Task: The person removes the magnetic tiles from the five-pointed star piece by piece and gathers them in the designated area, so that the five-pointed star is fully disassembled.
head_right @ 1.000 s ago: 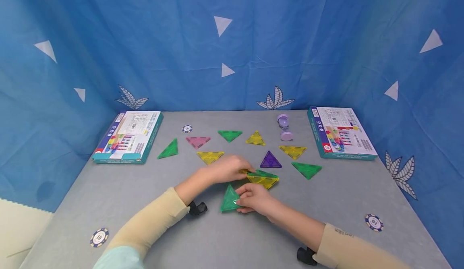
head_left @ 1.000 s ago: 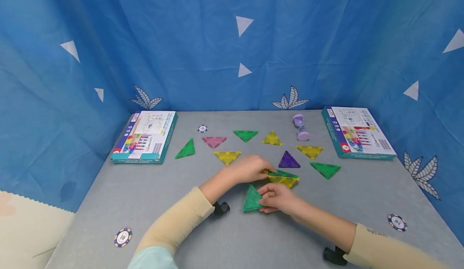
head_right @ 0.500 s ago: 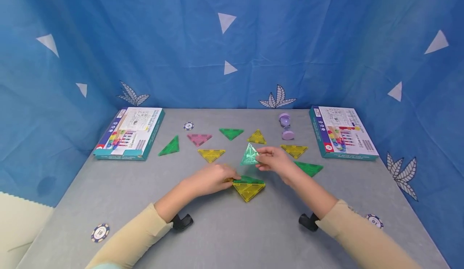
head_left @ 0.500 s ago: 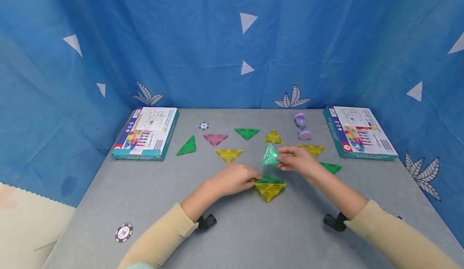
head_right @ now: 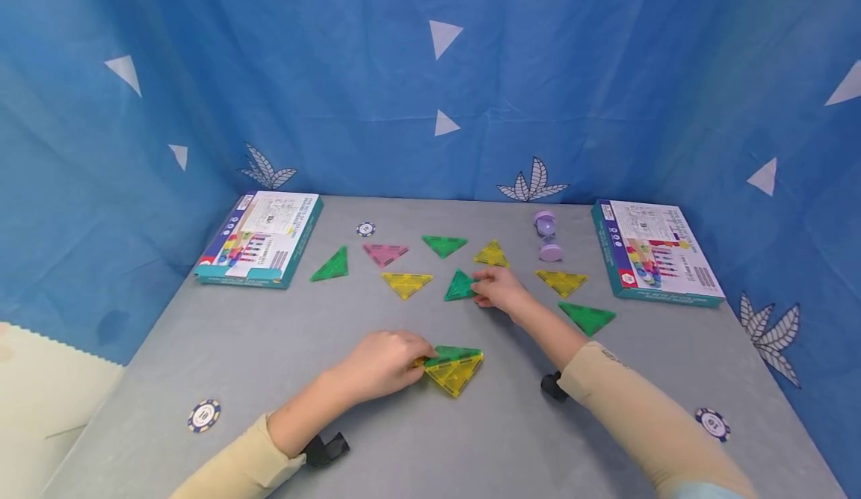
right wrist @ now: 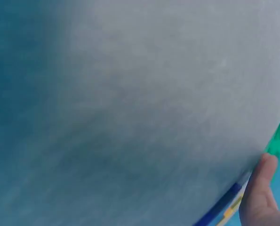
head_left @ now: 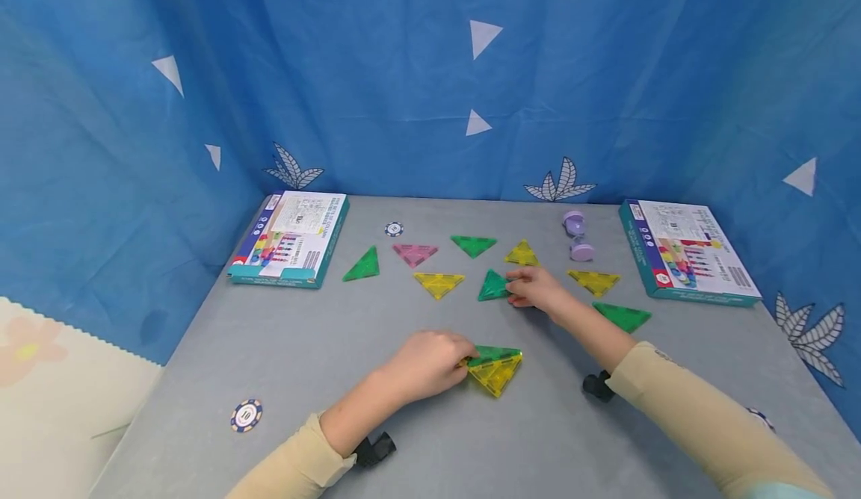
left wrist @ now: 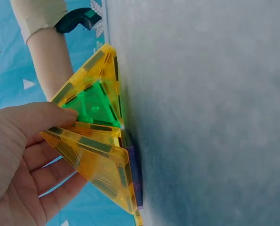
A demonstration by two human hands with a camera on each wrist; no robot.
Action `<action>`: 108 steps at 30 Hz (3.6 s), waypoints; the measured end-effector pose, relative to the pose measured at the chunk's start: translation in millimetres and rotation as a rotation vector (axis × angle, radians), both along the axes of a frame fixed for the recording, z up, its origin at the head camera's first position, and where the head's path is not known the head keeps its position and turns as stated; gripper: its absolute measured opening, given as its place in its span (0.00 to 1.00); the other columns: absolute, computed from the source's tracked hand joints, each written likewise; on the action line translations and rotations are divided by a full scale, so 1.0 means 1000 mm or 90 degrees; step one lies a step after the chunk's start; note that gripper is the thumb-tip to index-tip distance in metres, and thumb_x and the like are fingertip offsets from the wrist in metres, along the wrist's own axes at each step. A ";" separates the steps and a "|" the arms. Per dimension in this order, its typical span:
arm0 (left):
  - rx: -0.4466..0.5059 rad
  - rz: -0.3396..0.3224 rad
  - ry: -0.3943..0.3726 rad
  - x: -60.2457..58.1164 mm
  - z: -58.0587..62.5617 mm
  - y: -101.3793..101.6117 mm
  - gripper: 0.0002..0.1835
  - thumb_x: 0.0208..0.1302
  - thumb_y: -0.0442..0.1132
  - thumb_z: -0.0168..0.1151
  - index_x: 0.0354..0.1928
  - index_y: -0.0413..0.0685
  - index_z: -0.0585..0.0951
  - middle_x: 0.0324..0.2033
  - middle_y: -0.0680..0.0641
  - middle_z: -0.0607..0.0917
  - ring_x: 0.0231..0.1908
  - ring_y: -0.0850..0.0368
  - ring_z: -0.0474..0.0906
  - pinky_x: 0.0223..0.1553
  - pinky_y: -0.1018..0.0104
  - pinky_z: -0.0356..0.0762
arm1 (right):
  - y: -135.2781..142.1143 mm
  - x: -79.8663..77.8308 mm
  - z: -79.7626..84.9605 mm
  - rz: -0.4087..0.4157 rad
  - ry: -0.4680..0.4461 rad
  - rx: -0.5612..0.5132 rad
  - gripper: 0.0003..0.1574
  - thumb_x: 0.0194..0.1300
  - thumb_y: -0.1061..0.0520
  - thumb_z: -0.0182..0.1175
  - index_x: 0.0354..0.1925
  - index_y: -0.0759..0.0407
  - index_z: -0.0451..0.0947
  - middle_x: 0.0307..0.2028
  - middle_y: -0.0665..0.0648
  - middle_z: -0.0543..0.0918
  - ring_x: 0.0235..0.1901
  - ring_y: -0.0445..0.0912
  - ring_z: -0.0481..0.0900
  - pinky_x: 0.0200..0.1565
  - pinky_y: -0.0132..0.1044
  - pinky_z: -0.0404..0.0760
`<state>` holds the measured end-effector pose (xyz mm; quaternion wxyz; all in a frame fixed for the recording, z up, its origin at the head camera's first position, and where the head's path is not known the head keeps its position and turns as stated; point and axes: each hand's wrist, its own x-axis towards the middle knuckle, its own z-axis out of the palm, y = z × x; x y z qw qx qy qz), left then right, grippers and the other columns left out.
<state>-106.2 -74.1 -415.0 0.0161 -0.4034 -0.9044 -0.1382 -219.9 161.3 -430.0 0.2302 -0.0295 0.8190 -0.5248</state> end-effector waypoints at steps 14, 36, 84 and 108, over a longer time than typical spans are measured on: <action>0.107 0.030 -0.038 0.003 -0.005 0.009 0.06 0.56 0.37 0.63 0.37 0.51 0.82 0.30 0.57 0.82 0.27 0.69 0.73 0.29 0.78 0.71 | -0.013 0.116 0.036 0.237 0.349 0.279 0.07 0.58 0.54 0.64 0.34 0.52 0.75 0.21 0.43 0.73 0.18 0.34 0.67 0.19 0.29 0.69; 0.092 0.093 0.047 0.016 0.002 0.029 0.08 0.57 0.40 0.65 0.24 0.52 0.76 0.20 0.58 0.76 0.19 0.69 0.68 0.19 0.77 0.65 | -0.009 0.124 0.033 0.163 0.401 0.258 0.13 0.52 0.59 0.69 0.29 0.55 0.72 0.22 0.45 0.75 0.21 0.34 0.71 0.22 0.27 0.72; -0.026 0.034 0.167 0.034 -0.004 0.032 0.06 0.51 0.40 0.67 0.24 0.54 0.78 0.21 0.57 0.77 0.21 0.65 0.74 0.17 0.73 0.68 | -0.181 -0.012 0.023 0.071 -0.141 -0.110 0.09 0.62 0.72 0.55 0.43 0.69 0.71 0.38 0.62 0.73 0.33 0.50 0.82 0.45 0.43 0.79; 0.036 0.050 0.033 0.027 -0.003 0.028 0.06 0.51 0.39 0.68 0.26 0.55 0.78 0.25 0.59 0.80 0.25 0.68 0.75 0.24 0.75 0.71 | 0.005 0.070 0.041 0.206 0.092 0.138 0.13 0.66 0.54 0.56 0.37 0.64 0.74 0.21 0.56 0.78 0.22 0.47 0.77 0.26 0.39 0.78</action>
